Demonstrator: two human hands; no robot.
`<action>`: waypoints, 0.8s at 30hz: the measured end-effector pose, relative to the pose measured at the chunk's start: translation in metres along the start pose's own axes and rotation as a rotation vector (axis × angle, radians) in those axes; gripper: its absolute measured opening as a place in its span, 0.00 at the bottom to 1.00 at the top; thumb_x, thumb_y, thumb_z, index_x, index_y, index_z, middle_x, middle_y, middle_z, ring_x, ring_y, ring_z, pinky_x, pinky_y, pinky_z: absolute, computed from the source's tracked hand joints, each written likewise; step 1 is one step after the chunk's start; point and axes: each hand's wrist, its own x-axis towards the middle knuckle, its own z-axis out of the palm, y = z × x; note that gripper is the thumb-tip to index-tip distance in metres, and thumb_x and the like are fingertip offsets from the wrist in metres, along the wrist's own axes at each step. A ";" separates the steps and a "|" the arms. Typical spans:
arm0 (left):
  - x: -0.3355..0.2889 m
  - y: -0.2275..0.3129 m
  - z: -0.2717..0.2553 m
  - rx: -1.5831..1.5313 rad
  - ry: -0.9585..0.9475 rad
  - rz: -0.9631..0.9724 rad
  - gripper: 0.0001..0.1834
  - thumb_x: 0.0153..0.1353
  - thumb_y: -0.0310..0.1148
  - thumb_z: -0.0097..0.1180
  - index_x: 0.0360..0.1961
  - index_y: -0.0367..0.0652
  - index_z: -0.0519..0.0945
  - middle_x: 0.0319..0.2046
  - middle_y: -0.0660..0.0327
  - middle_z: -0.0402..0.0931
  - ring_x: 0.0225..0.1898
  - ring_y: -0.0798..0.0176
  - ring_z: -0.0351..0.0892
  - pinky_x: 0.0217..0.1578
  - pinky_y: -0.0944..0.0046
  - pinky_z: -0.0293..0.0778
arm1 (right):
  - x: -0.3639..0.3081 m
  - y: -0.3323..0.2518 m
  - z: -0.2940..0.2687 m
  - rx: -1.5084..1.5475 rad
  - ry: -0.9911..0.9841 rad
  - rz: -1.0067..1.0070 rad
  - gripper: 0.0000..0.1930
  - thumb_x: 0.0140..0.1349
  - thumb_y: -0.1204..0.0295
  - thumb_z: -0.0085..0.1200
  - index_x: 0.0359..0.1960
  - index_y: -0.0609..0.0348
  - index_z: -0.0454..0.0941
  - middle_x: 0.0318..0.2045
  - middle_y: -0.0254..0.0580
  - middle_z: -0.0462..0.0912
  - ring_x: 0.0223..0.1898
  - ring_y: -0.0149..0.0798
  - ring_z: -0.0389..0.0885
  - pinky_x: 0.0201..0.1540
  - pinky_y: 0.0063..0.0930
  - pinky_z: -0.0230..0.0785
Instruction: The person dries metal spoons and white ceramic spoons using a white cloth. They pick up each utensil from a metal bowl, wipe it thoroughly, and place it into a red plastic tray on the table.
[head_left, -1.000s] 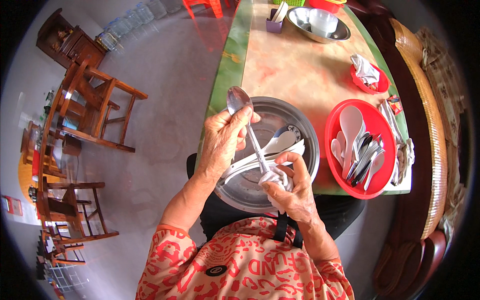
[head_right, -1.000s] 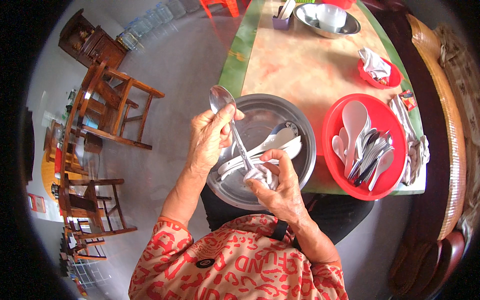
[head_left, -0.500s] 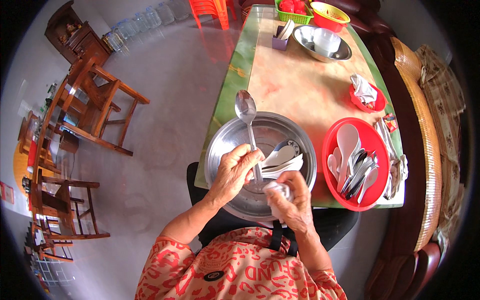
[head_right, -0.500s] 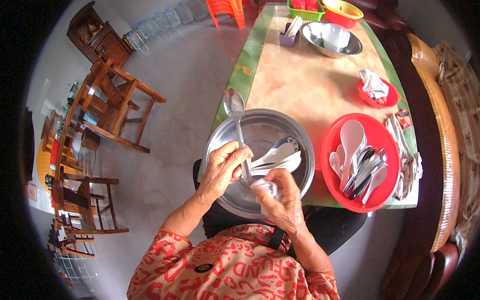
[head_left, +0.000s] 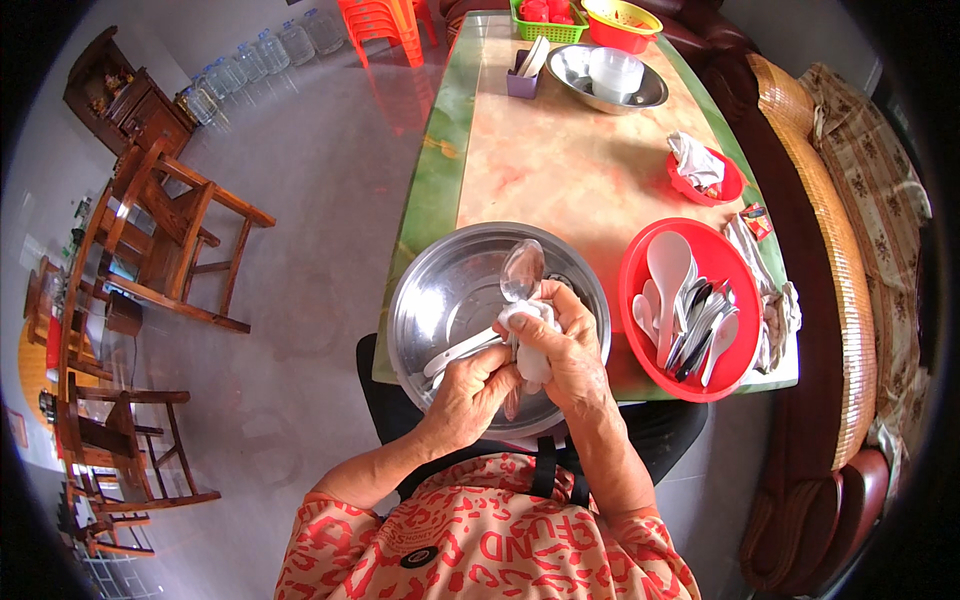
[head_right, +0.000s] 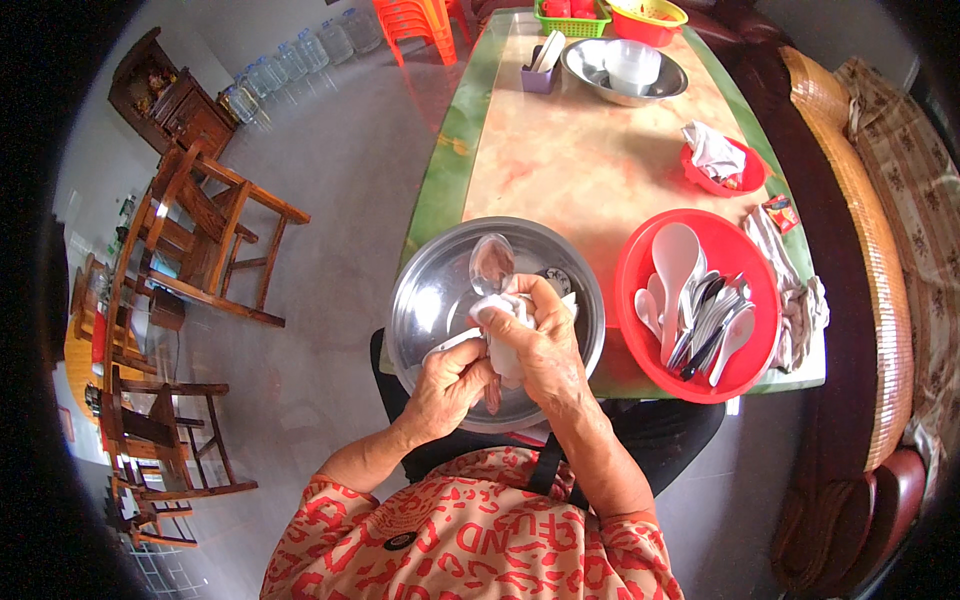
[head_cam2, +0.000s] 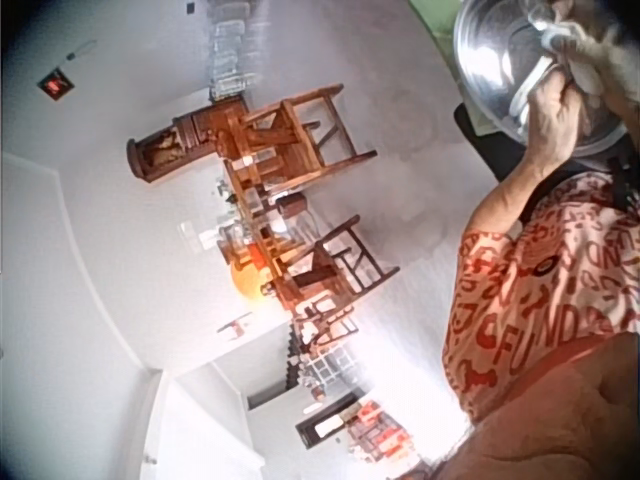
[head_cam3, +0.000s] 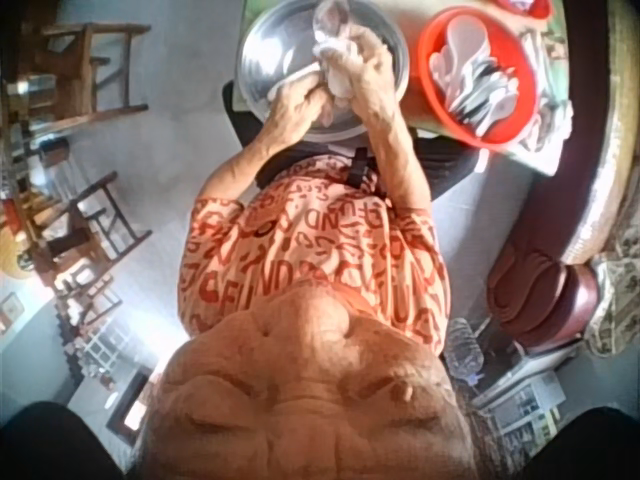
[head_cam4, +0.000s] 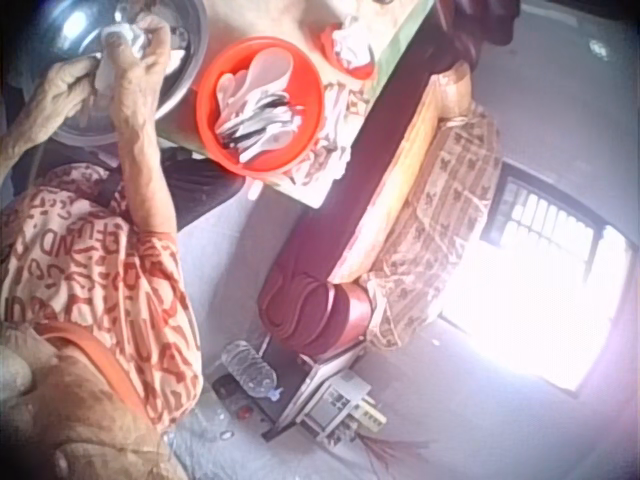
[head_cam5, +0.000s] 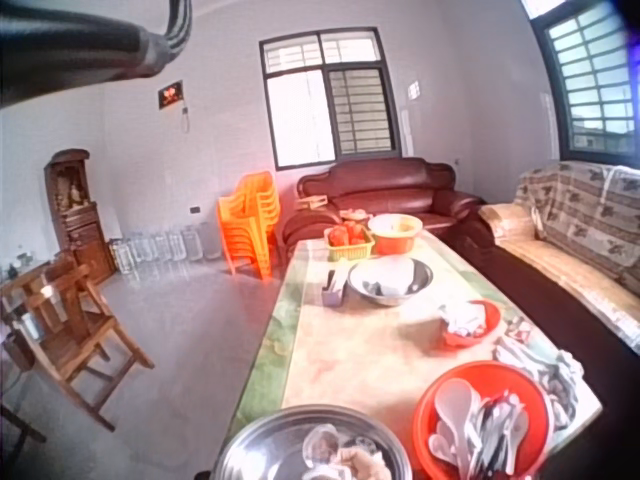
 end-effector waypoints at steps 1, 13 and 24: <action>0.001 0.000 -0.001 -0.022 0.013 -0.005 0.06 0.65 0.26 0.46 0.33 0.34 0.73 0.21 0.62 0.73 0.19 0.72 0.72 0.21 0.71 0.69 | -0.001 0.001 0.000 -0.032 -0.009 0.000 0.14 0.55 0.75 0.57 0.41 0.60 0.67 0.32 0.40 0.80 0.31 0.29 0.77 0.31 0.22 0.70; 0.005 -0.017 0.006 0.307 0.203 0.049 0.08 0.62 0.29 0.51 0.38 0.39 0.67 0.25 0.55 0.77 0.27 0.57 0.79 0.27 0.62 0.73 | -0.012 0.016 -0.005 -0.559 0.179 -0.408 0.15 0.54 0.77 0.56 0.40 0.63 0.64 0.27 0.43 0.79 0.28 0.28 0.76 0.29 0.21 0.68; 0.005 -0.014 -0.001 -0.573 0.012 -0.200 0.12 0.70 0.43 0.35 0.43 0.49 0.64 0.17 0.70 0.52 0.15 0.77 0.47 0.14 0.76 0.46 | -0.014 0.003 -0.005 -0.523 0.286 -0.722 0.16 0.52 0.79 0.59 0.42 0.61 0.69 0.35 0.43 0.76 0.36 0.35 0.75 0.36 0.25 0.68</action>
